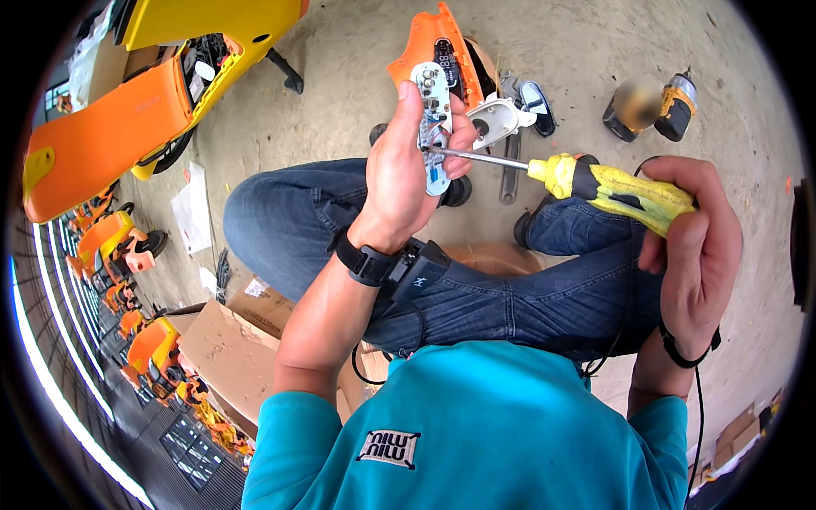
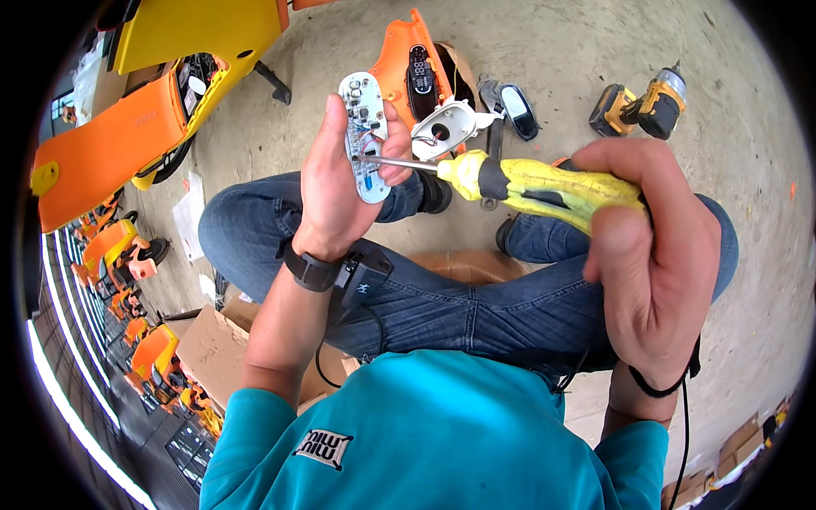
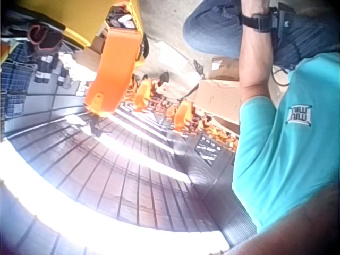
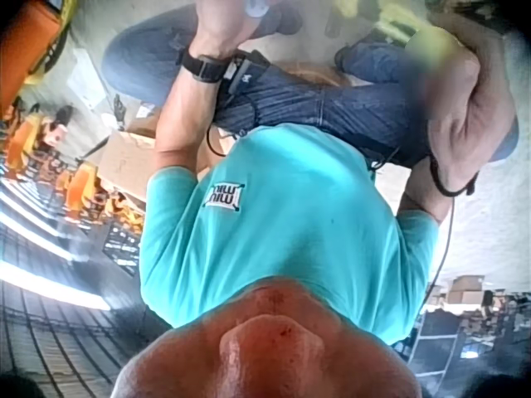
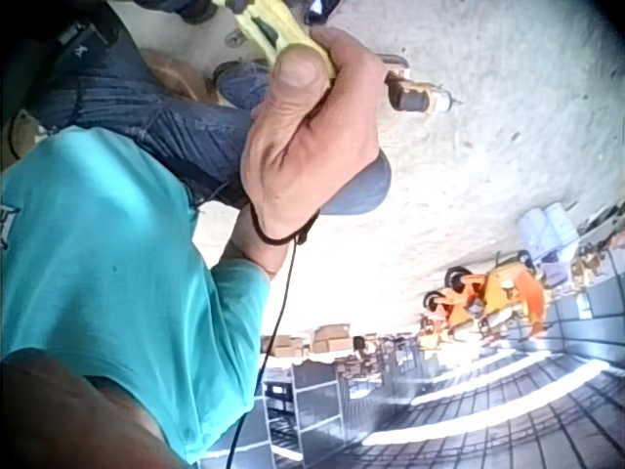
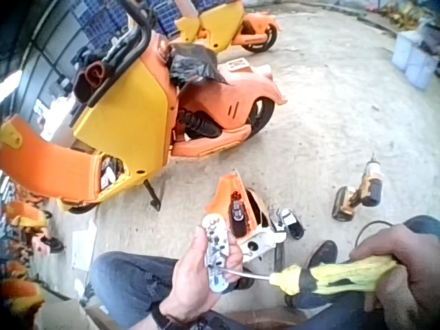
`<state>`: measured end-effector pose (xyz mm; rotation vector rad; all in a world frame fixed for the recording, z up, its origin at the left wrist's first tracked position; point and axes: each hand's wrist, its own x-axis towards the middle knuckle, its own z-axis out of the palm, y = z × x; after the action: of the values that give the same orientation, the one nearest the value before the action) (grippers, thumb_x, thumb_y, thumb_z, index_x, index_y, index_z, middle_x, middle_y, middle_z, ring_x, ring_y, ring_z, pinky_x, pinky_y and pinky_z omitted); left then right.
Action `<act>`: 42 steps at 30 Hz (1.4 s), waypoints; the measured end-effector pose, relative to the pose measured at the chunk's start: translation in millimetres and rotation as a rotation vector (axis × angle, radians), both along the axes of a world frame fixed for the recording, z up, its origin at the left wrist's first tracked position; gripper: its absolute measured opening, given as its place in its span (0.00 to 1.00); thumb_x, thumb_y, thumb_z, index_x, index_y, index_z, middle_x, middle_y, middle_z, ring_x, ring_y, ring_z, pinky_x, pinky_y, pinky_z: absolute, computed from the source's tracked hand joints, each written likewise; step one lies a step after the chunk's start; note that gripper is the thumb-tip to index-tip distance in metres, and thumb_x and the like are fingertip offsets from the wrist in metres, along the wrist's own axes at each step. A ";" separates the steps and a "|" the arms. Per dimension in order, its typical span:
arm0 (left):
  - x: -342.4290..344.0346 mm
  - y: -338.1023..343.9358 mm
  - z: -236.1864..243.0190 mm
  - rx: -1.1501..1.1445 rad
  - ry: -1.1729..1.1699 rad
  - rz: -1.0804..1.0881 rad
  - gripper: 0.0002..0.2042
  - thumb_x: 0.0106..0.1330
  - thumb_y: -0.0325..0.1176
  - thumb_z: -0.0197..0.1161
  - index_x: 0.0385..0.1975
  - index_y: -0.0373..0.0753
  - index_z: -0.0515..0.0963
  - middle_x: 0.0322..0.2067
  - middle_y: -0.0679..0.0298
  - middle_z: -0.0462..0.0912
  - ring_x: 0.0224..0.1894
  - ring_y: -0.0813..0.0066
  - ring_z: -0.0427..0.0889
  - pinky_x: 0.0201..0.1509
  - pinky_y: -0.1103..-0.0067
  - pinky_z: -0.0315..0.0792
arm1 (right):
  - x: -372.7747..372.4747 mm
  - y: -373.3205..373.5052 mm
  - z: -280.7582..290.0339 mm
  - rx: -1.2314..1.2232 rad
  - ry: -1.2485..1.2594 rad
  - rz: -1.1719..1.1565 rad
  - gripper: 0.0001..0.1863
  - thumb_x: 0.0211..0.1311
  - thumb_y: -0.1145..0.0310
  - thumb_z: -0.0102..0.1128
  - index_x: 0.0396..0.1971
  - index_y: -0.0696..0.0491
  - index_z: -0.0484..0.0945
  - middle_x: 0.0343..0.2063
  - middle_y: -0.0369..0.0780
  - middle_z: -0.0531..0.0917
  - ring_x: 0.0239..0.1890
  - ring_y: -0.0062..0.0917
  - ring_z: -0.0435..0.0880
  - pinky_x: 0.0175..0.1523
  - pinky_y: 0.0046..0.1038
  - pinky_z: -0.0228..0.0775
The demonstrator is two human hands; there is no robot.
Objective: The person uses a screwdriver to remove a circuit board from a white plastic housing and then handles the board to inspect the wires and LEDs.
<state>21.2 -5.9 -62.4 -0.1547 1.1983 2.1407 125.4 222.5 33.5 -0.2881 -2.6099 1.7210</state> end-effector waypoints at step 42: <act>0.8 0.9 -2.9 -0.041 0.000 0.003 0.25 0.74 0.54 0.33 0.39 0.36 0.68 0.20 0.65 0.69 0.21 0.79 0.63 0.26 0.82 0.60 | -5.7 7.6 -24.8 -0.079 0.246 0.097 0.17 0.60 0.64 0.59 0.45 0.54 0.67 0.41 0.40 0.72 0.42 0.20 0.71 0.48 0.19 0.63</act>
<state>22.0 -5.0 -65.4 -0.1746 1.2436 2.1197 119.7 230.1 8.7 0.0493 -2.4210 1.7636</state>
